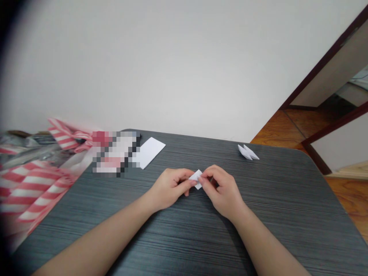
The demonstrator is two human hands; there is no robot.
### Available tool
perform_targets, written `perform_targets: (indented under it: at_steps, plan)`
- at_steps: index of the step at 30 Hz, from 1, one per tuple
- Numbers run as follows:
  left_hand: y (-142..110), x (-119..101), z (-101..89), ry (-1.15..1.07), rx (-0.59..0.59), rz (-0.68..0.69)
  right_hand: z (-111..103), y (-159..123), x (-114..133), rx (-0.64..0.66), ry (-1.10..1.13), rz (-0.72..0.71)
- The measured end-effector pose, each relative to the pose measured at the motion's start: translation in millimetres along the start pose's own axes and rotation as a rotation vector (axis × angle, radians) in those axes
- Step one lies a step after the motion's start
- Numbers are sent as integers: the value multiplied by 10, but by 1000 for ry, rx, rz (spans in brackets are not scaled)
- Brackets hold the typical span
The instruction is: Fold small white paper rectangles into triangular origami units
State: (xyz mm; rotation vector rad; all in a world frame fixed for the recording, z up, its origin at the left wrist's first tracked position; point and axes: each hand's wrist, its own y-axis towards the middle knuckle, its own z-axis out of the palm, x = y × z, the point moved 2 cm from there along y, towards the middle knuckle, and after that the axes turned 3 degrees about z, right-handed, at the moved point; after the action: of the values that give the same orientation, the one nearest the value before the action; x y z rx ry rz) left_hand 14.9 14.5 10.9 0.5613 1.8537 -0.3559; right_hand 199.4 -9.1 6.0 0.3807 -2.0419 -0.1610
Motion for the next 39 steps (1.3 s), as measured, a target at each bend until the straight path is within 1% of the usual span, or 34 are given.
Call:
perform_targets:
  at_steps: [4,8,11,15,17,20,26,31,39]
  plan:
    - [-1,-3,-6,40,-24,-17,49,-42,-85,-15,126,97]
    - [-3,5,-1,61,-24,-15,76,-53,-126,-14,204,136]
    - [-7,12,3,60,-30,-16,58,-29,-101,6,149,154]
    - [-10,18,4,57,-38,-29,14,12,-25,69,-39,149]
    - [-8,12,0,57,-38,-33,1,21,1,96,-78,153]
    - [-3,0,-8,67,-34,-41,-6,22,16,112,-84,156]
    - [0,-16,-12,83,-46,-41,-4,20,18,110,-77,113]
    - [-1,-26,-12,79,-27,-39,-5,20,22,99,-105,123]
    - [-4,-17,-10,71,-18,-32,-7,13,20,104,-90,144]
